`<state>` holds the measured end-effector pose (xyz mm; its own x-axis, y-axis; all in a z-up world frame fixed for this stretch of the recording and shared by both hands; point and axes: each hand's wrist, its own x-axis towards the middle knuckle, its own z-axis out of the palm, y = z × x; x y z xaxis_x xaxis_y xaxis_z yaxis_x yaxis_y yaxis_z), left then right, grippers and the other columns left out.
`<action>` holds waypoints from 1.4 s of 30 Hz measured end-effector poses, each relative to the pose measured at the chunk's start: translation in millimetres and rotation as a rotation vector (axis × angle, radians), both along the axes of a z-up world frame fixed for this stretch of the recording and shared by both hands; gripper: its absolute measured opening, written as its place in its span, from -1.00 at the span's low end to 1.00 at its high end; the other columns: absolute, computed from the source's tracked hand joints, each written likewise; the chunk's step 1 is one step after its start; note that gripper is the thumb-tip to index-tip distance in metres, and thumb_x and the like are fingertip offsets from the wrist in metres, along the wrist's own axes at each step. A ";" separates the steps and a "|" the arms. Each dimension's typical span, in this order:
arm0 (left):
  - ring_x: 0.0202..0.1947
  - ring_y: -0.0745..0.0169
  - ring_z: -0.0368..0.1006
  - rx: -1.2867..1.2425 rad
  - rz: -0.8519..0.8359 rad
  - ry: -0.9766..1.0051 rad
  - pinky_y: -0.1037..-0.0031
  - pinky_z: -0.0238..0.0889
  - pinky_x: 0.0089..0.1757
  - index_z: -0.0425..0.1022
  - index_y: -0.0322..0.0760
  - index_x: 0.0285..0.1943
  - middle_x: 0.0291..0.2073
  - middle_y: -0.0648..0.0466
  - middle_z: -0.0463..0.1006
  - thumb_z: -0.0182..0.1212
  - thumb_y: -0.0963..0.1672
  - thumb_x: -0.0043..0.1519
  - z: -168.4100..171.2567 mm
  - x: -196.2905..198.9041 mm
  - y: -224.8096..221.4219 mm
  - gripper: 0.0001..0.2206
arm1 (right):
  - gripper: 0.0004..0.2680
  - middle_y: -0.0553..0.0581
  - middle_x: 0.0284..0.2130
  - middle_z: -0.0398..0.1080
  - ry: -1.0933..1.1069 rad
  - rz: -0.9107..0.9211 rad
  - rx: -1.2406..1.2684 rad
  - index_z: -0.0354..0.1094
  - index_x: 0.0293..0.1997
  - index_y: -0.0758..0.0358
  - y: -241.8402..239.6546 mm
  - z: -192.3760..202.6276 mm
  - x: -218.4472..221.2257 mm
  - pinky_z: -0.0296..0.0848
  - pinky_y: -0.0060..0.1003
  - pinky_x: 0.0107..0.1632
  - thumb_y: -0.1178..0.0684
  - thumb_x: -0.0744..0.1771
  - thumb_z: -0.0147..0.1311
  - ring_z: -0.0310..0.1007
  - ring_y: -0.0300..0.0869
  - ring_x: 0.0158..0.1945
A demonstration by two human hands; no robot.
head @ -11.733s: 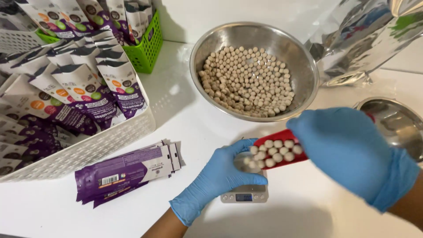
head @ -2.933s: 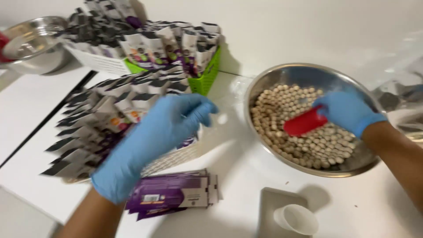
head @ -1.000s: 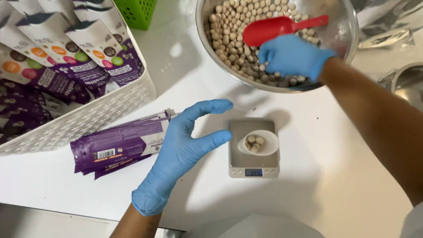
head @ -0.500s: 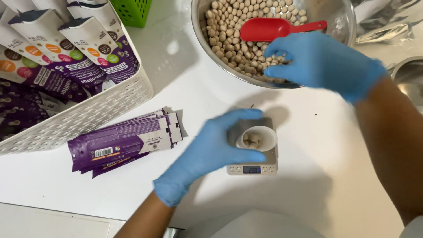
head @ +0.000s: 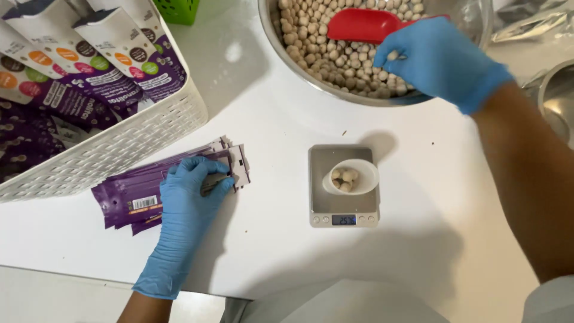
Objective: Weighing and packaging small round food items into individual pouches
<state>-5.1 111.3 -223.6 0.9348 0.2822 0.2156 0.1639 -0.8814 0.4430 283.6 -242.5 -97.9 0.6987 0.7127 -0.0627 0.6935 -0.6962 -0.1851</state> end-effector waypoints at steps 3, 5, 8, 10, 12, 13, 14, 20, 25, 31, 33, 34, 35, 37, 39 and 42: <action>-0.16 -0.02 0.45 -0.100 0.029 0.015 0.18 0.19 -0.14 0.61 0.11 -0.21 -0.18 0.27 0.59 0.47 -0.01 0.01 3.1 1.7 -1.1 -0.79 | -0.89 0.15 -0.41 0.55 -0.129 0.128 0.180 0.58 -0.07 0.26 14.7 70.9 -71.1 0.34 -0.19 -0.33 0.07 0.40 0.24 0.41 -0.10 -0.53; -0.09 0.04 0.44 -0.127 0.023 0.087 0.20 0.17 -0.09 0.56 0.12 -0.28 -0.19 0.29 0.58 0.48 -0.05 -0.04 2.9 5.1 0.8 -0.79 | -0.79 -0.21 -0.06 0.68 0.337 -0.224 -0.017 0.61 0.01 -0.09 36.3 107.4 -125.4 0.46 -0.37 0.08 -0.05 0.34 0.06 0.65 -0.36 -0.05; -0.11 0.03 0.44 -0.090 0.028 0.085 0.18 0.20 -0.08 0.59 0.16 -0.34 -0.22 0.33 0.61 0.44 -0.04 0.00 -0.4 5.4 1.5 -0.88 | -0.78 -0.20 -0.10 0.70 0.416 0.025 0.235 0.62 0.03 -0.11 20.3 71.9 -149.2 0.48 -0.40 -0.01 -0.06 0.31 0.13 0.68 -0.33 -0.09; -0.09 0.01 0.42 -0.092 0.035 0.136 0.15 0.17 -0.07 0.58 0.18 -0.20 -0.18 0.33 0.63 0.43 -0.01 0.04 5.8 6.3 -0.3 -0.82 | -0.77 -0.21 -0.06 0.69 0.402 -0.031 0.213 0.63 0.02 -0.10 23.6 88.9 -151.8 0.47 -0.40 0.05 -0.07 0.30 0.15 0.66 -0.37 -0.02; -0.07 -0.01 0.40 -0.093 0.047 0.186 0.11 0.14 -0.06 0.57 0.21 -0.06 -0.14 0.34 0.65 0.41 0.01 0.07 5.2 5.6 1.3 -0.74 | -0.76 -0.21 -0.02 0.69 0.388 -0.083 0.191 0.64 0.02 -0.08 22.8 89.4 -153.5 0.47 -0.40 0.10 -0.08 0.28 0.17 0.64 -0.41 0.06; -0.08 -0.04 0.42 -0.063 0.043 0.197 0.11 0.18 -0.09 0.59 0.23 -0.11 -0.17 0.33 0.66 0.40 0.03 0.05 1.5 6.7 3.2 -0.76 | -0.73 -0.19 0.02 0.64 0.370 0.037 0.175 0.59 0.07 -0.14 19.7 81.7 -153.0 0.40 -0.33 0.14 -0.11 0.28 0.19 0.60 -0.31 0.08; -0.08 -0.07 0.44 -0.034 0.035 0.208 0.11 0.22 -0.12 0.62 0.25 -0.16 -0.20 0.32 0.67 0.39 0.05 0.02 -2.3 8.6 4.9 -0.78 | -0.70 -0.18 0.07 0.58 0.351 0.154 0.159 0.55 0.13 -0.21 16.1 74.0 -152.6 0.32 -0.25 0.17 -0.15 0.27 0.21 0.55 -0.21 0.10; -0.31 0.18 0.54 -0.246 -0.174 0.122 0.39 0.37 -0.22 0.67 -0.09 -0.27 -0.30 0.14 0.65 0.44 -0.15 0.00 22.1 12.9 9.7 -0.85 | -0.60 -0.25 0.15 0.48 -0.012 -0.046 0.206 0.45 0.19 -0.15 10.9 109.7 -177.1 0.37 -0.16 0.11 -0.08 0.21 0.31 0.46 -0.24 0.16; -0.43 0.14 0.46 -0.182 -0.368 0.087 0.33 0.27 -0.24 0.57 -0.11 -0.36 -0.45 0.16 0.61 0.29 -0.21 0.06 79.6 14.1 -1.1 -0.93 | -0.68 0.03 0.10 0.51 -0.068 0.079 0.433 0.46 0.10 0.17 7.1 118.1 -206.8 0.41 -0.21 0.29 0.12 0.24 0.35 0.51 -0.13 0.18; -0.14 0.33 0.55 -0.812 -0.555 -0.131 0.53 0.41 0.01 0.56 -0.30 -0.12 -0.19 0.08 0.64 0.28 -0.16 0.27 187.5 21.3 -83.3 -0.90 | -0.33 0.28 0.52 -0.04 -0.172 0.289 0.494 -0.06 0.50 0.24 23.9 84.8 -216.5 -0.01 0.13 0.69 -0.28 0.31 0.21 -0.06 0.16 0.63; -0.07 0.31 0.55 -0.940 -0.637 -0.181 0.53 0.45 0.07 0.53 -0.33 -0.05 -0.15 0.06 0.63 0.22 -0.14 0.32 202.3 33.2 -93.0 -0.86 | -0.24 0.24 0.61 -0.27 -0.247 0.358 0.436 -0.32 0.62 0.15 26.1 82.3 -219.4 -0.15 0.25 0.79 -0.47 0.37 0.07 -0.31 0.19 0.74; -0.26 0.40 0.41 -1.014 -0.571 -0.149 0.60 0.34 -0.17 0.50 -0.31 -0.06 -0.22 0.11 0.56 0.18 -0.15 0.35 207.2 37.8 -93.6 -0.89 | -0.36 0.26 0.50 -0.03 -0.337 0.351 0.435 -0.03 0.49 0.22 24.2 86.2 -223.1 0.05 0.15 0.64 -0.40 0.37 0.13 -0.09 0.20 0.62; -0.45 0.50 0.26 -1.086 -0.504 -0.116 0.68 0.24 -0.41 0.48 -0.28 -0.07 -0.29 0.16 0.49 0.15 -0.15 0.38 211.5 42.8 -94.1 -0.91 | -0.46 0.29 0.39 0.21 -0.428 0.344 0.434 0.27 0.37 0.29 22.4 89.6 -226.4 0.24 0.05 0.50 -0.33 0.36 0.20 0.13 0.21 0.50; -0.19 0.31 0.35 -0.839 -0.637 -0.240 0.54 0.26 -0.14 0.44 -0.26 -0.06 -0.16 0.07 0.46 0.08 -0.14 0.41 213.3 44.3 -102.5 -0.91 | -0.54 0.18 0.21 0.35 -0.454 0.354 0.404 0.38 0.20 0.26 22.5 87.7 -219.6 0.31 -0.02 0.25 -0.33 0.36 0.19 0.28 0.13 0.25; 0.06 0.12 0.43 -0.591 -0.762 -0.355 0.40 0.28 0.12 0.41 -0.24 -0.05 -0.03 -0.01 0.44 0.02 -0.14 0.44 207.8 45.3 -119.2 -0.90 | -0.61 0.07 0.02 0.49 -0.476 0.362 0.368 0.49 0.04 0.22 23.6 81.9 -215.8 0.37 -0.10 0.01 -0.32 0.35 0.18 0.44 0.04 -0.01; -0.29 0.01 0.42 -0.377 -0.882 -0.380 0.25 0.24 -0.11 0.33 -0.20 -0.12 -0.32 0.07 0.47 -0.12 -0.16 0.42 191.1 45.5 -135.8 -0.89 | -0.83 -0.30 -0.27 0.60 0.387 -0.080 0.332 0.51 -0.31 -0.20 17.6 65.4 -209.8 0.53 -0.27 -0.09 -0.19 0.18 0.42 0.61 -0.30 -0.12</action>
<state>40.4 -24.5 -32.5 0.7306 -0.3609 0.5796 -0.6824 -0.4135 0.6028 73.8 -224.9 -32.6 0.7225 0.6831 -0.1066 0.4774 -0.6044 -0.6378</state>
